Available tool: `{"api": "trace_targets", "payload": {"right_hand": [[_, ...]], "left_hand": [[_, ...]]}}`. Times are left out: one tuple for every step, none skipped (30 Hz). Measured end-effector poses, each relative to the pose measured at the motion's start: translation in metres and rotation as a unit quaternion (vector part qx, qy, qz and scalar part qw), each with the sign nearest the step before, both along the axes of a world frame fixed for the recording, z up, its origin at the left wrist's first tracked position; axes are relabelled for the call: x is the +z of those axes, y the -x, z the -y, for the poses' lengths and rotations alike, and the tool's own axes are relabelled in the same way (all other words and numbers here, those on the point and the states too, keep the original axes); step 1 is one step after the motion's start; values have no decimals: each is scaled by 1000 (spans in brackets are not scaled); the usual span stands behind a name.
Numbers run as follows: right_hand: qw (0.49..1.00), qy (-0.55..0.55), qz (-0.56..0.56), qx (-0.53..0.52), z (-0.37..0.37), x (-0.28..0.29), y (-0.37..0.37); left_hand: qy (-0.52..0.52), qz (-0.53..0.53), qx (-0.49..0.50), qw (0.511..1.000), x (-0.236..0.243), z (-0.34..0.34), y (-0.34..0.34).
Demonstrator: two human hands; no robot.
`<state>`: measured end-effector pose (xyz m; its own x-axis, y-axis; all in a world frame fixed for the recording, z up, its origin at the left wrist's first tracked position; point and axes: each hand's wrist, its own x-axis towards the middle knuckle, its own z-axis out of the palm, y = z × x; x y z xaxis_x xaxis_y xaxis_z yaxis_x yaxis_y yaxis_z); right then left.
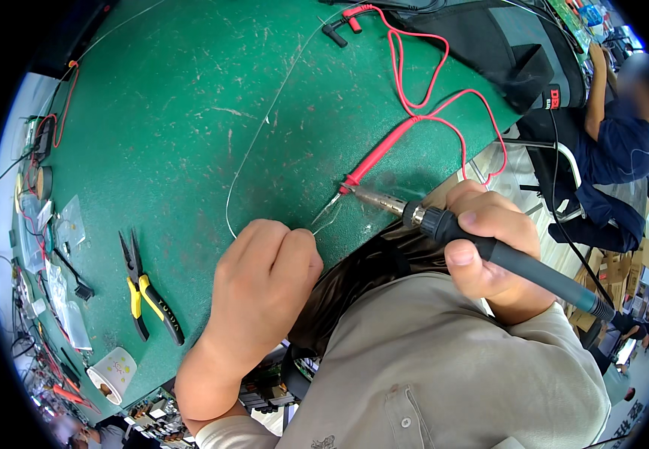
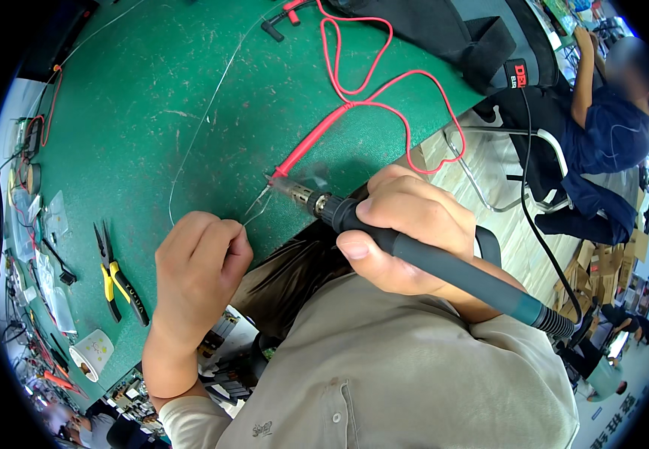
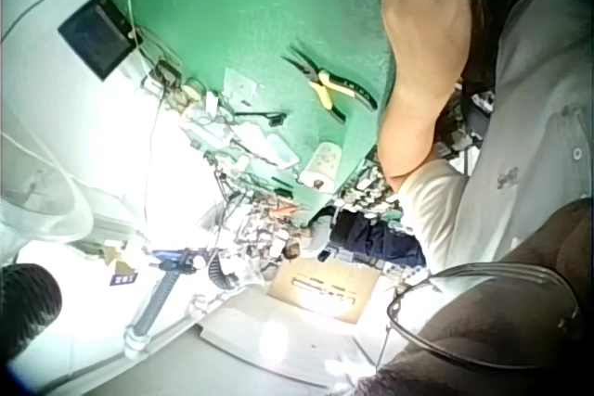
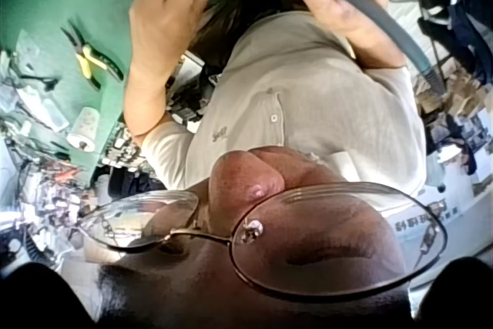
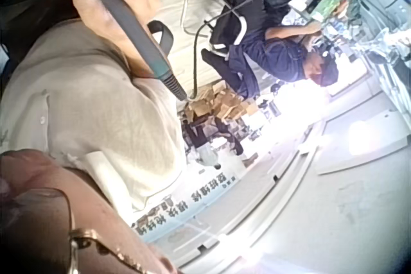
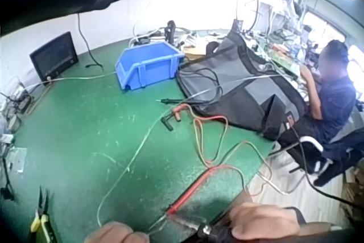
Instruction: The person holds a wire and a red testing probe together on a green workbench and applies the tip of a soldering iron to the connection point. They then use yellow-handled pliers to move a wire on the desk.
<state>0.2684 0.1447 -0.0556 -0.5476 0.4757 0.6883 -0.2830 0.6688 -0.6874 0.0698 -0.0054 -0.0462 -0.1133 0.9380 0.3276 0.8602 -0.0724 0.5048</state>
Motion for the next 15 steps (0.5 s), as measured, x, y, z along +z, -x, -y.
{"api": "trace_targets", "payload": {"right_hand": [[1000,1,0,-1,-1,1,0],[1000,-2,9,5,-2,2,-1],[1000,-7,17,10,-2,3,0],[1000,-11,24,16,-3,4,0],[999,-17,32,20,-3,6,2],[999,-23,39,24,-3,7,2],[999,-19,38,21,-4,7,2],[999,-13,36,19,-4,5,1],[999,-11,33,16,-4,4,1],[999,-8,30,14,-4,4,2],[1000,-8,26,9,-5,4,2],[1000,9,20,5,-4,3,2],[999,25,22,6,-3,3,1],[999,40,24,7,-3,5,2],[998,59,32,11,-3,7,0]], "left_hand": [[1,15,7,1000,1,0,0],[14,28,22,999,3,1,1],[27,41,36,998,4,2,2],[40,54,51,996,6,3,3],[46,53,54,996,7,4,5],[52,53,57,996,9,4,8],[58,52,61,995,11,3,11],[62,52,76,994,13,3,15],[67,51,92,992,15,3,19],[71,50,107,990,17,2,22],[64,56,127,988,16,0,23],[58,62,147,986,15,-3,25],[52,67,166,982,14,-4,27],[66,54,181,980,16,-4,29],[50,11,180,982,13,-5,33]]}}
